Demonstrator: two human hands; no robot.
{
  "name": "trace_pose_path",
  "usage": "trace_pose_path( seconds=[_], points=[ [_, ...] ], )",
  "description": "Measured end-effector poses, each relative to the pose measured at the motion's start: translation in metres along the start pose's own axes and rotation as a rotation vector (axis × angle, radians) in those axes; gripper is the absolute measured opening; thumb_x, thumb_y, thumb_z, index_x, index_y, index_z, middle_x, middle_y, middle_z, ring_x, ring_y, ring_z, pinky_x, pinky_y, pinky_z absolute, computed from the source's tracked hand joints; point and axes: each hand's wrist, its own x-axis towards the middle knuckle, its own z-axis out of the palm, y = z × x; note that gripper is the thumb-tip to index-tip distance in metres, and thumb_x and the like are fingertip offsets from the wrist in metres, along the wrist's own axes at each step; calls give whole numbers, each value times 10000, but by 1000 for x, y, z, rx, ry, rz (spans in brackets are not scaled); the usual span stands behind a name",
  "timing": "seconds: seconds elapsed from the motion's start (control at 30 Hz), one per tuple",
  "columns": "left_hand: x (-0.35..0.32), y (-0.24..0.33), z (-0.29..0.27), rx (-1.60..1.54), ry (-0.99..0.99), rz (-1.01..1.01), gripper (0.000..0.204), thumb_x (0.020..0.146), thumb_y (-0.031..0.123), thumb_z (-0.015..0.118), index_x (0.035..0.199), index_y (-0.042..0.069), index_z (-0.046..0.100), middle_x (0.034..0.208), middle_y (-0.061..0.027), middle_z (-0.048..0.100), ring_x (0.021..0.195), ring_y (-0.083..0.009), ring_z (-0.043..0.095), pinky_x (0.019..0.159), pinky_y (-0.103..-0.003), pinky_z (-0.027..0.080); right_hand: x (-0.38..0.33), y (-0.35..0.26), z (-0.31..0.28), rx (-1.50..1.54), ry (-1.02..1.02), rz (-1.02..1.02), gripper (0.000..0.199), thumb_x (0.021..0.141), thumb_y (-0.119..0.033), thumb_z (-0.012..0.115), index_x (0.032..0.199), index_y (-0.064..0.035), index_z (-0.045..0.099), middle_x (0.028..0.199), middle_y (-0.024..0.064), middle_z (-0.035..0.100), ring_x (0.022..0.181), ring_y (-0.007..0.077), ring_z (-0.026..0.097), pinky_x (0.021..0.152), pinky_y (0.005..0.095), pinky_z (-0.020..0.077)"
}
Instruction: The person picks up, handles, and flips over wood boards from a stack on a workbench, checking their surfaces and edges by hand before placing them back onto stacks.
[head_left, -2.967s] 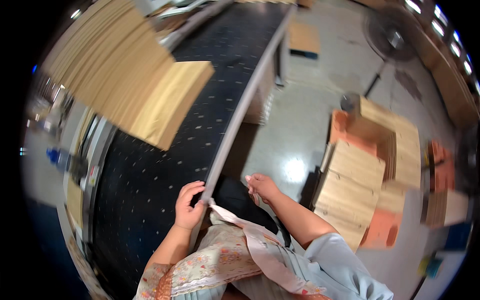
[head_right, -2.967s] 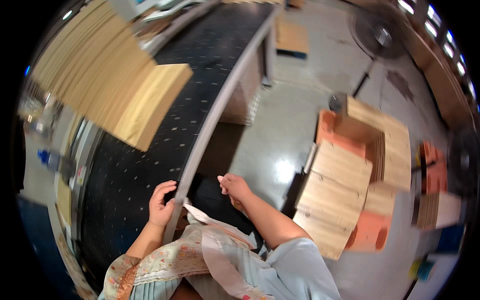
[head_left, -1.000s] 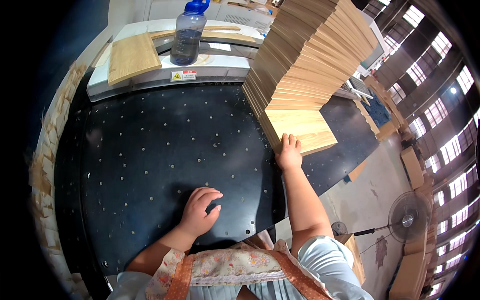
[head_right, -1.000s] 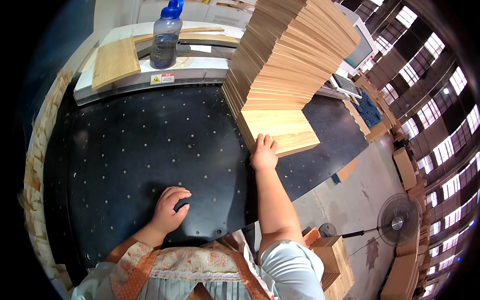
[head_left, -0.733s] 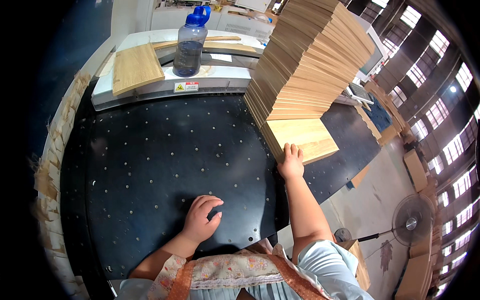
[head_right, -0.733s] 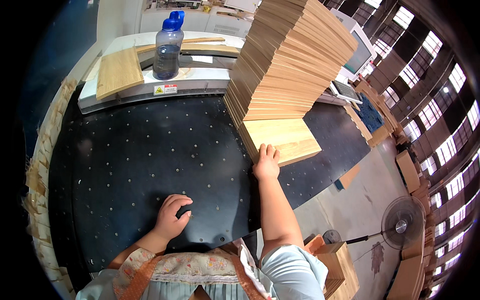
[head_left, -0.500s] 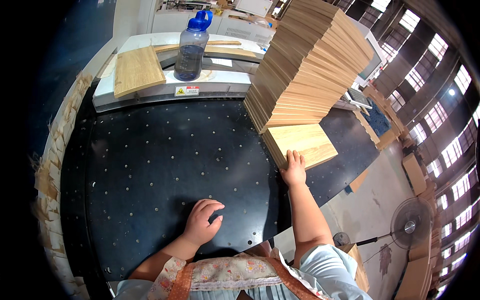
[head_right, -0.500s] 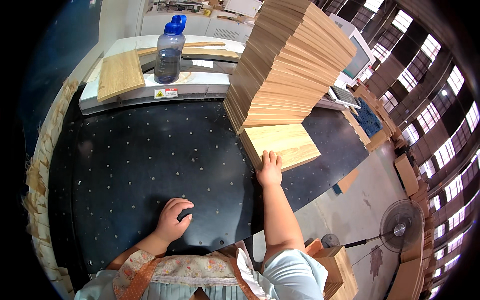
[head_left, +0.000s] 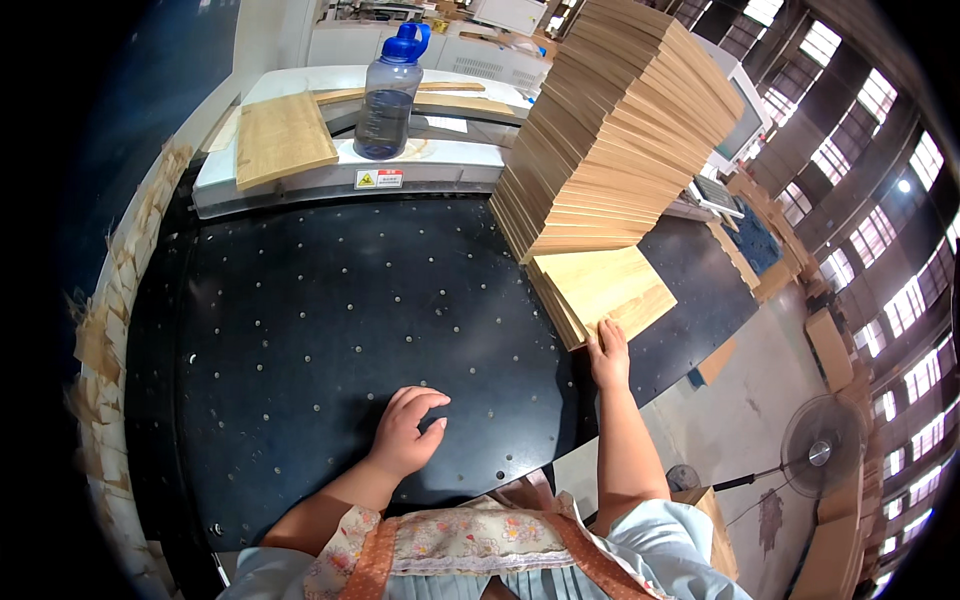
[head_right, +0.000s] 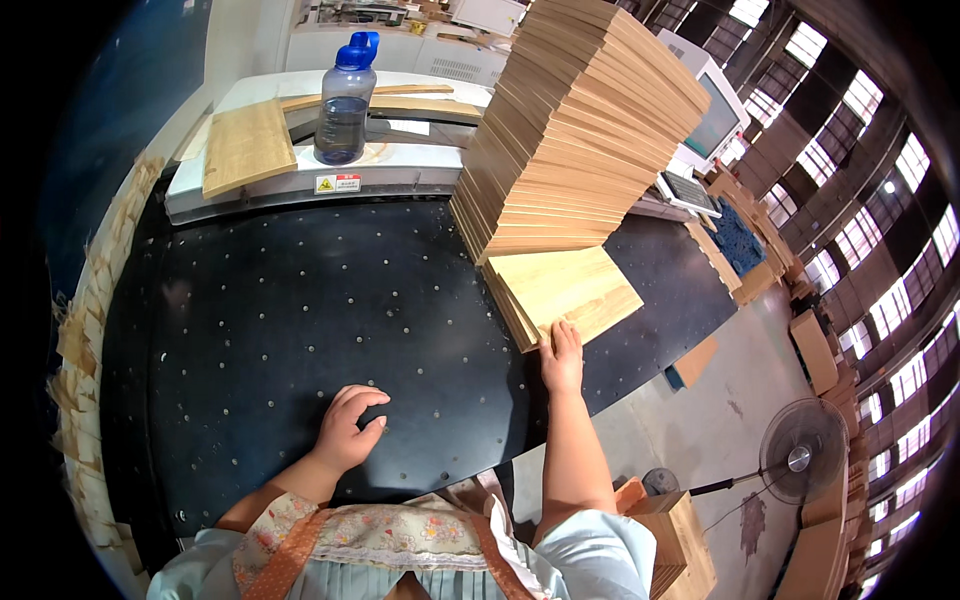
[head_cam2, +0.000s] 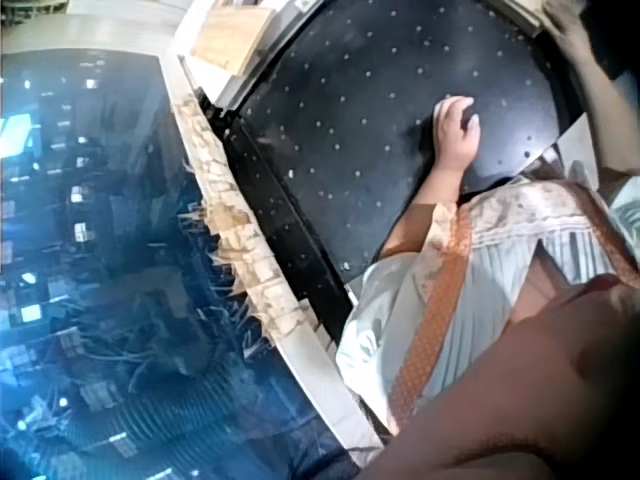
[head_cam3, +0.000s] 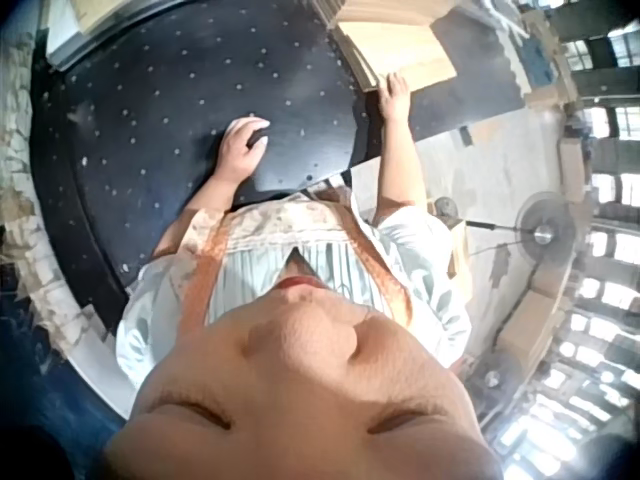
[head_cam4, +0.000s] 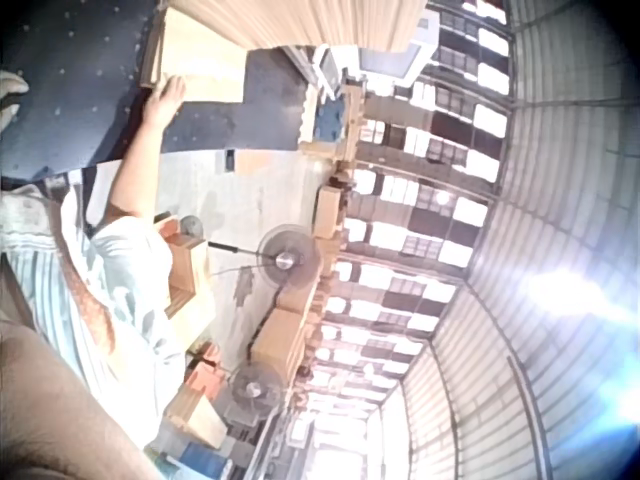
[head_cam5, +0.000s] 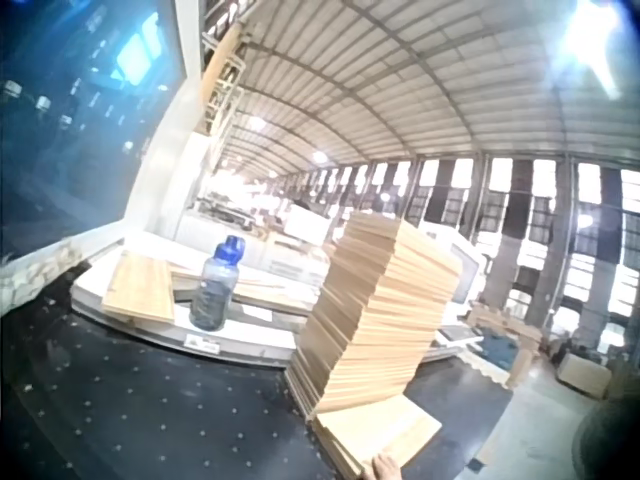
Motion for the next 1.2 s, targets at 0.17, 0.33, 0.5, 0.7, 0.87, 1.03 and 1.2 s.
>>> trace_pose_path(
  seconds=[0.17, 0.33, 0.5, 0.7, 0.87, 1.03, 1.2],
  points=[
    [0, -1, 5, -21, 2, -3, 274, 706, 11, 627, 974, 50, 589, 981, -111, 612, 955, -301, 559, 862, -382, 438, -28, 46, -18, 294, 108, 180, 300, 815, -83, 640, 1093, 23, 604, 1180, 141, 585, 1151, 220, 513, 978, 307, 387],
    [6, -4, 13, 48, -28, -117, 169, 735, 40, 601, 903, 37, 627, 914, -115, 630, 906, -294, 580, 791, -364, 467, -25, 71, -24, 435, 612, 424, 360, 835, -135, 632, 1121, 60, 534, 900, 95, 625, 821, 138, 586, 770, 262, 469],
    [0, -23, 12, -25, 31, -146, 95, 860, 46, 520, 872, 2, 604, 788, -89, 628, 748, -186, 611, 704, -283, 475, -20, 20, -20, 1232, 259, 926, 249, 892, -144, 525, 1081, 19, 528, 929, 138, 625, 695, 226, 633, 497, 303, 545],
    [-1, -27, 11, -130, -39, -194, 229, 937, 141, 456, 763, 16, 537, 722, -34, 565, 698, -96, 512, 678, -236, 422, -67, -34, -27, 1359, 39, 920, 227, 893, -107, 511, 1087, 7, 478, 952, 161, 619, 680, 261, 638, 486, 307, 549],
    [-2, -26, 9, 74, -31, -13, 152, 915, 107, 493, 825, -2, 551, 887, -81, 558, 752, -121, 495, 691, -248, 407, -138, -98, -28, 1658, -233, 891, 343, 848, -69, 564, 1181, -64, 480, 993, 161, 623, 726, 266, 649, 588, 377, 551],
    [-6, -26, 15, -250, 272, -337, 353, 911, 133, 534, 1217, 10, 408, 1139, -117, 487, 1054, -193, 479, 937, -318, 387, -169, -138, -21, 1823, -450, 794, 367, 836, -43, 560, 1195, -65, 489, 1010, 113, 617, 786, 230, 637, 664, 391, 533],
    [-11, -26, 10, -907, 246, -864, 437, 906, 139, 533, 1271, -33, 365, 1231, -183, 482, 1093, -277, 533, 933, -411, 460, -178, -140, -22, 1820, -477, 812, 408, 827, -10, 548, 1218, -76, 454, 969, 108, 591, 780, 234, 619, 637, 388, 524]
  ],
)
